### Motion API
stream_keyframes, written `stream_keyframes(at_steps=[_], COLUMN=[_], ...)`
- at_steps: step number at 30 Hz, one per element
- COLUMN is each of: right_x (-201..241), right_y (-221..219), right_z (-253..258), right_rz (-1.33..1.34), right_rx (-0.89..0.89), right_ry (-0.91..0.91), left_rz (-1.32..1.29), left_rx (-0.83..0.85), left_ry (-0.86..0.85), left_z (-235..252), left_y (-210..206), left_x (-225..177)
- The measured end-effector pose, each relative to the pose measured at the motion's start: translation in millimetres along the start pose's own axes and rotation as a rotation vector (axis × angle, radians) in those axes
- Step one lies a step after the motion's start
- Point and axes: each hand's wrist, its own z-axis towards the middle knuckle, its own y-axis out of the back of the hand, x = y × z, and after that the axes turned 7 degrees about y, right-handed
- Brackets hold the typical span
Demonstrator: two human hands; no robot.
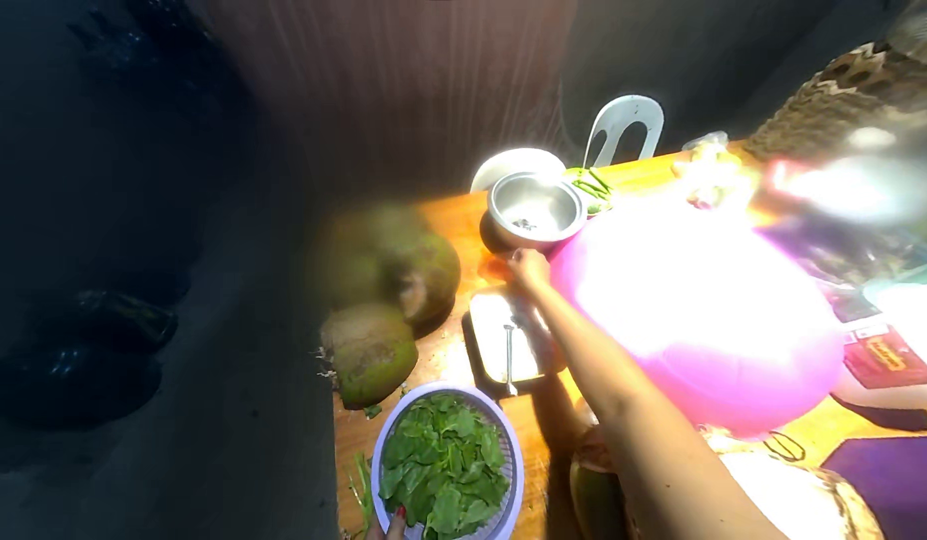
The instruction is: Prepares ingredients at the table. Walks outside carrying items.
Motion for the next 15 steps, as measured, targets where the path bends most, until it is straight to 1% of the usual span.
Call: stream_keyframes(at_steps=[4, 8, 11, 15], right_x=[-0.4, -0.2, 3.8, 8.6], right_y=[-9.9, -6.6, 10.9, 51.7], right_z=[-5.2, -10.4, -16.9, -36.3], right_rz=[-0.266, -0.422, -0.484, -0.497], right_rx=[-0.065, -0.085, -0.096, -0.220], right_ry=[0.287, 0.536, 0.644, 0.809], left_rz=[-0.018, -0.011, 0.039, 0.060], left_rx=[-0.008, 0.009, -0.001, 0.016], left_ry=[-0.017, 0.027, 0.052, -0.019], left_z=[2.1, -3.1, -3.7, 4.5], left_y=[0.5, 0.2, 0.4, -2.6], left_x=[8.9, -5.4, -11.2, -9.4])
